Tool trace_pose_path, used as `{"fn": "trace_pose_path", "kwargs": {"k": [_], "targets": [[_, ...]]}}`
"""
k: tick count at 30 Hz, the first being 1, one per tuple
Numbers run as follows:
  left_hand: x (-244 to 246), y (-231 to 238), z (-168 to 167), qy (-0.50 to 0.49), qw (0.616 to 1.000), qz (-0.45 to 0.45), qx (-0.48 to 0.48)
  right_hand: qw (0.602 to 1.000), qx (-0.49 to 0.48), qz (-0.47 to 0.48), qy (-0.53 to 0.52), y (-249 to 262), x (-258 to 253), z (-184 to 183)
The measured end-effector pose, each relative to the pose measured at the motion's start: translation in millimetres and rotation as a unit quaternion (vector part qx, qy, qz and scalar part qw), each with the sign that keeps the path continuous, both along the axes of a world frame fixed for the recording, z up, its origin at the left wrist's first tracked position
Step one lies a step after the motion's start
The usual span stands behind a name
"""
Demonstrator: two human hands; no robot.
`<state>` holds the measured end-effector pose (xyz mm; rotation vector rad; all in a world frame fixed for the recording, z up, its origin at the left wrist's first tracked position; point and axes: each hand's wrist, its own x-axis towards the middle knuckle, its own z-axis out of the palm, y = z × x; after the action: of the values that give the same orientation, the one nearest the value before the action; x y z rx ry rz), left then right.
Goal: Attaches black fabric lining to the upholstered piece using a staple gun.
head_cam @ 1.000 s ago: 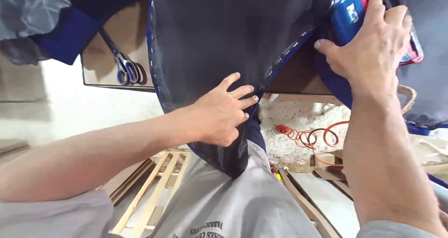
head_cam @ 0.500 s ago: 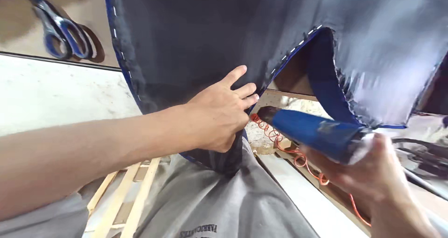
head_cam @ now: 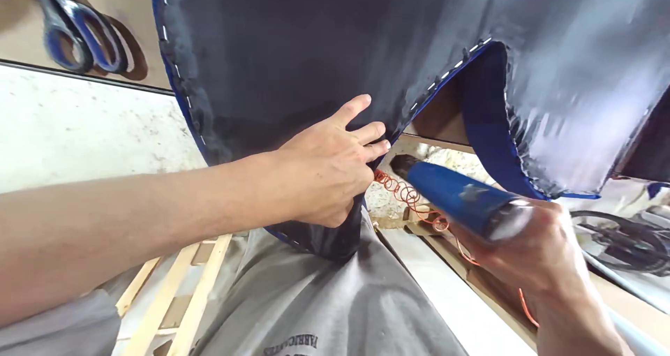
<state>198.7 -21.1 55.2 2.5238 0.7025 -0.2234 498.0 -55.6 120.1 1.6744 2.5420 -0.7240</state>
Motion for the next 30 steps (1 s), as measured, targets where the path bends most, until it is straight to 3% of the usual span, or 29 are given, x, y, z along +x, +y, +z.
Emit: {"fn": "trace_pose_path", "kwargs": {"k": [6,12,15,17,19,20,22,24,26,28,30], "targets": [[-10,2,-27,-0.116,0.993,-0.014,0.032,0.997,0.034,-0.051,0.052,3,23,11],[-11,1,-26,-0.107,0.994,0.007,0.024,0.995,-0.037,-0.011,0.087,-13,7,4],[-11,10,-23,-0.124,0.992,0.019,-0.002,0.987,-0.019,-0.076,0.140,-32,14,-4],[-8,10,-18,-0.143,0.987,0.067,-0.036,0.954,0.025,-0.173,0.243,-49,17,-7],[12,-8,-12,-0.211,0.966,0.141,-0.039,0.889,0.089,-0.271,0.359,-65,9,-4],[29,-20,-6,-0.260,0.945,0.187,-0.067,0.852,0.137,-0.288,0.415,-67,1,-1],[68,-43,20,-0.354,0.859,0.268,-0.254,0.790,0.250,-0.269,0.491,-66,-19,6],[110,-62,42,-0.444,0.711,0.301,-0.455,0.730,0.351,-0.245,0.533,-73,-37,7],[145,-78,59,-0.504,0.607,0.320,-0.525,0.699,0.408,-0.244,0.534,-84,-53,12],[165,-90,64,-0.490,0.573,0.368,-0.544,0.711,0.422,-0.259,0.499,-101,-58,9],[180,-101,57,-0.465,0.566,0.417,-0.538,0.729,0.423,-0.277,0.462,-123,-29,-39]]}}
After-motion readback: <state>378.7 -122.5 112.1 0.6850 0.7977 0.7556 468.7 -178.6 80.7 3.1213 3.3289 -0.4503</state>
